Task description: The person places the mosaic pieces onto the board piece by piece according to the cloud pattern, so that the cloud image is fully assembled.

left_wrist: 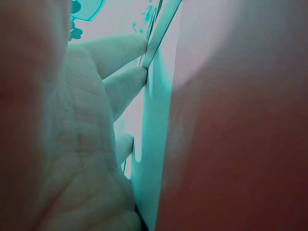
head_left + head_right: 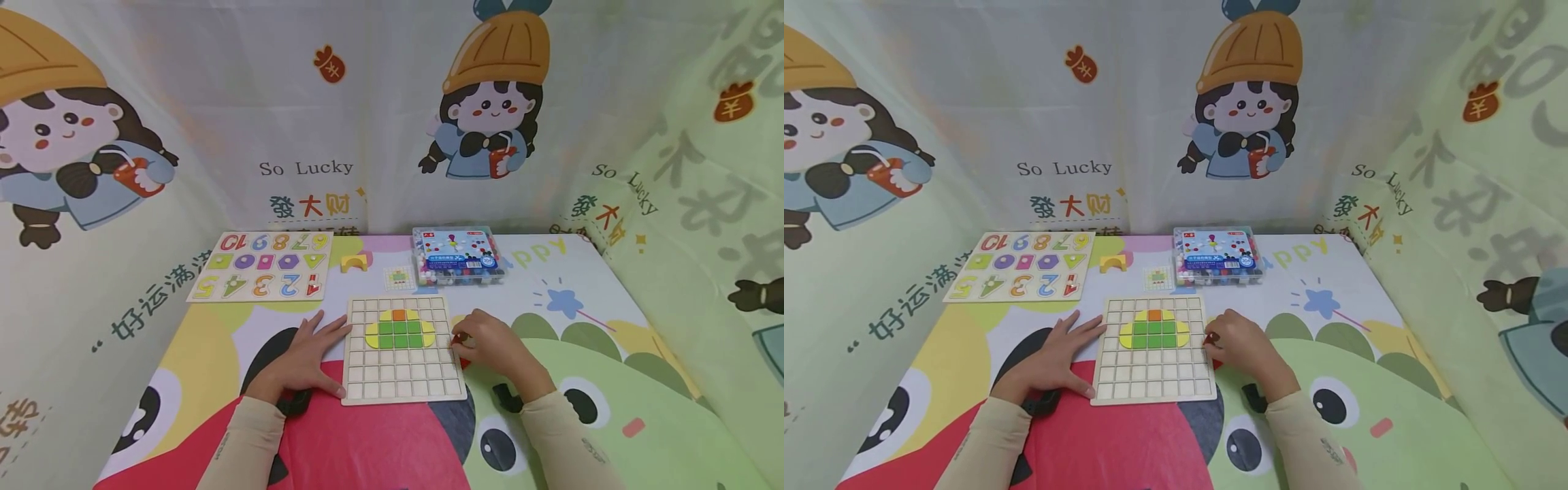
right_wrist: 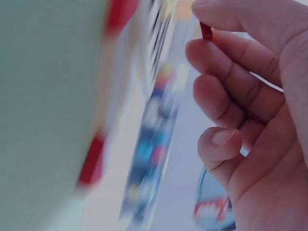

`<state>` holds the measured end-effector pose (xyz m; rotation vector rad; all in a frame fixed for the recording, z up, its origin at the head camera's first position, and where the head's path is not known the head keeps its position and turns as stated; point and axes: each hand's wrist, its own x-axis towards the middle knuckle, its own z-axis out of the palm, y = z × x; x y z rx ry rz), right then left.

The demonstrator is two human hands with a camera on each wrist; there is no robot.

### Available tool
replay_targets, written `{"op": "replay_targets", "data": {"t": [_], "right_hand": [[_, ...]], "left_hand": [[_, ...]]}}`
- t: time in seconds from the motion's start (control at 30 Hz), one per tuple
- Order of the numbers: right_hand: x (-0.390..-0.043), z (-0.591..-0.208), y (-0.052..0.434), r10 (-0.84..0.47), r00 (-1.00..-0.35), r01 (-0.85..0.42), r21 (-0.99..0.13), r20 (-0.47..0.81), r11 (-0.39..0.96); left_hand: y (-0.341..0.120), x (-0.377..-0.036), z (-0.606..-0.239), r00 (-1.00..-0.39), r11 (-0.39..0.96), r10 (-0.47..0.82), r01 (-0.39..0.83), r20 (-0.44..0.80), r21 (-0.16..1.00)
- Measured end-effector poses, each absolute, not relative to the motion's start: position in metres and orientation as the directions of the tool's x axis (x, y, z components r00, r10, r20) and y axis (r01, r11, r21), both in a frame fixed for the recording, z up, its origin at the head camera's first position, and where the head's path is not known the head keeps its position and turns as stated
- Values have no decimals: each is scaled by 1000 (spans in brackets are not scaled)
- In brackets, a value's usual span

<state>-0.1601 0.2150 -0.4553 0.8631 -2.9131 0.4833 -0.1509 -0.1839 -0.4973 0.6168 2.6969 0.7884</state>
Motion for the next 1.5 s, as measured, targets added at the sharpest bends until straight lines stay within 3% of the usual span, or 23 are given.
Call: {"op": "replay_targets", "data": {"t": [0.13,0.5,0.73,1.03,1.5], "right_hand": [[-158,-446,181,-607,-780,-625,-208,150,752],[-164,-449,107,-739,-673,-725,-218,23,653],[-163,-457,97,-710,-704,-694,-214,8,687],[-161,-458,95,-717,-697,-691,-262,-4,674],[-155,-459,100,-747,-658,-749,-174,89,639]], "left_hand": [[-185,-151,-497,-875,756,469,328,-119,566],[-184,-152,-496,-872,753,477,343,-108,562],[-182,-153,-495,-874,760,468,323,-129,563],[-183,-152,-496,-874,760,468,322,-132,564],[-185,-151,-497,-873,754,469,320,-130,573]]}}
